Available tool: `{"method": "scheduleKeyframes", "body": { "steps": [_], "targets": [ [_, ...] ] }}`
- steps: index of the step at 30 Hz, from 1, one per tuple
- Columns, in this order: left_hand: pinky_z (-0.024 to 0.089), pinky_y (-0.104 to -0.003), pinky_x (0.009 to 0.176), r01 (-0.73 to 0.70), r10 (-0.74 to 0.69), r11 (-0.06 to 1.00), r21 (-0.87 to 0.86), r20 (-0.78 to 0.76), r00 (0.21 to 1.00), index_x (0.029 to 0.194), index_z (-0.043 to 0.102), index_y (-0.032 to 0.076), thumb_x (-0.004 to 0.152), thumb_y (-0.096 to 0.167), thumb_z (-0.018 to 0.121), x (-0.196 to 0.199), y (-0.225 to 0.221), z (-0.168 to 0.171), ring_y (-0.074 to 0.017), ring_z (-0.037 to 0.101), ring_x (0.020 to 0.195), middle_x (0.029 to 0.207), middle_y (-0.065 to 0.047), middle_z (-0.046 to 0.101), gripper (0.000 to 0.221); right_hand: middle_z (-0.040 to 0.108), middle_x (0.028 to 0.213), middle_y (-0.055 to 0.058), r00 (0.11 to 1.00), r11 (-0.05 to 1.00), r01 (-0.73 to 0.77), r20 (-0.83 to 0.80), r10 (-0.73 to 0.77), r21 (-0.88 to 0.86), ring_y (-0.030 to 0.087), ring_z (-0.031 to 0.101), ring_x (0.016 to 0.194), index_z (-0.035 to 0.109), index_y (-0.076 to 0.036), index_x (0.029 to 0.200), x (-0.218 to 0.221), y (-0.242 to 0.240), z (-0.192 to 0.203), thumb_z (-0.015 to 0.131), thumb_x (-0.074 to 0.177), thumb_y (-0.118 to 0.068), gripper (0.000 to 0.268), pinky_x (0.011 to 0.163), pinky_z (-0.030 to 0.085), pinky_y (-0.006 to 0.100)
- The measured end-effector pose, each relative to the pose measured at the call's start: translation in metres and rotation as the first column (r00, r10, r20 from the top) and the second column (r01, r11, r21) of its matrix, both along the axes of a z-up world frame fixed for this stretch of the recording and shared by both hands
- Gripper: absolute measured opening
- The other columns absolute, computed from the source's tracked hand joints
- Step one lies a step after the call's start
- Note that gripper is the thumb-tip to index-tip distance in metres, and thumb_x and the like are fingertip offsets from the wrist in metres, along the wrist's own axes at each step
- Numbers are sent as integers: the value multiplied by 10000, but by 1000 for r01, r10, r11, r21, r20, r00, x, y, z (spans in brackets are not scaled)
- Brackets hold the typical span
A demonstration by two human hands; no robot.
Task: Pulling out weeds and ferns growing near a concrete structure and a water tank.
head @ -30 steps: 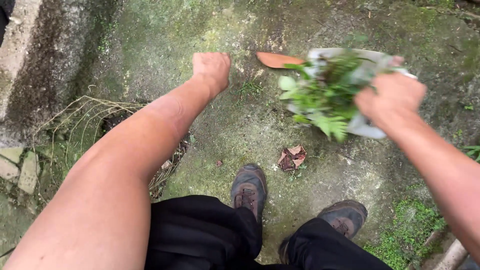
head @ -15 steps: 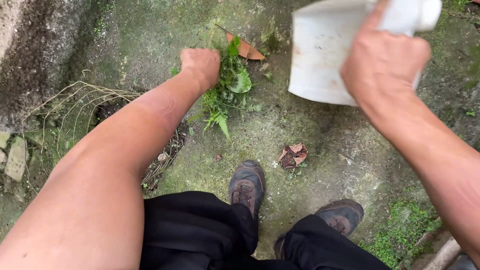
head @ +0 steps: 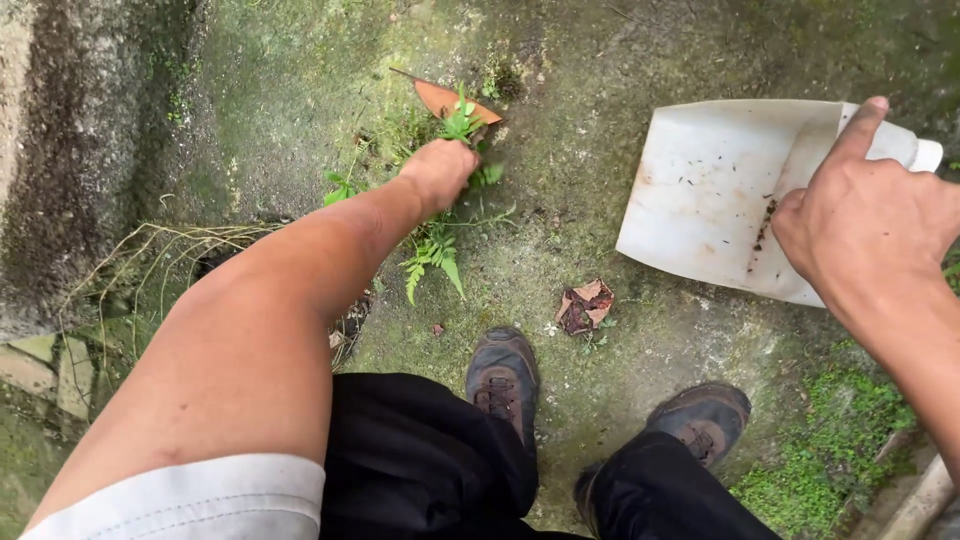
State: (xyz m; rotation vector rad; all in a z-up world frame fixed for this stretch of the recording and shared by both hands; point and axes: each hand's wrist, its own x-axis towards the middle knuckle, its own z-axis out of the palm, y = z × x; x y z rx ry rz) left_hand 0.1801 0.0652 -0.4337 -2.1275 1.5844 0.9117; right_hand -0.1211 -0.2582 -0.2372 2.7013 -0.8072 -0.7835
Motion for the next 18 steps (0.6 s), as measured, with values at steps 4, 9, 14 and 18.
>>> {"method": "scheduleKeyframes", "body": {
  "steps": [4, 9, 14, 18],
  "targets": [
    [656, -349, 731, -137, 103, 977, 162, 202, 974, 1153, 693, 12, 930, -13, 658, 28, -10, 39, -259, 767, 849, 1041, -187, 736, 227, 639, 536, 121, 1000, 1000, -6, 0, 6, 6, 259, 589, 385, 253, 185, 1640, 3, -2, -5, 601, 921, -302, 935, 450, 427, 450],
    [617, -381, 676, -67, 139, 986, -155, 521, 842, 1281, 560, 1, 632, 344, 874, 22, -31, 101, -306, 655, 995, 1162, -174, 623, 799, 646, 549, 149, 993, 999, -51, 108, 52, -12, 293, 621, 369, 318, 203, 1603, 5, -7, -4, 626, 901, -249, 890, 444, 437, 458],
    [532, -426, 798, 343, -273, 905, -253, 273, 922, 986, 700, 89, 746, 145, 760, -96, -62, 115, -245, 691, 877, 910, -81, 701, 254, 665, 640, 178, 962, 991, -107, 242, 125, -84, 336, 648, 512, 550, 147, 1283, -5, -24, -14, 680, 886, -212, 551, 509, 453, 466],
    [397, -579, 1110, 692, -711, 702, -166, -120, 693, 1498, 354, 93, 767, 105, 730, -178, -78, 149, -409, 460, 1365, 1617, -222, 306, 823, 677, 651, 147, 973, 986, -94, 197, 120, -138, 304, 659, 551, 600, 99, 1132, -12, -30, -14, 681, 894, -208, 397, 507, 446, 439]
  ]
}}
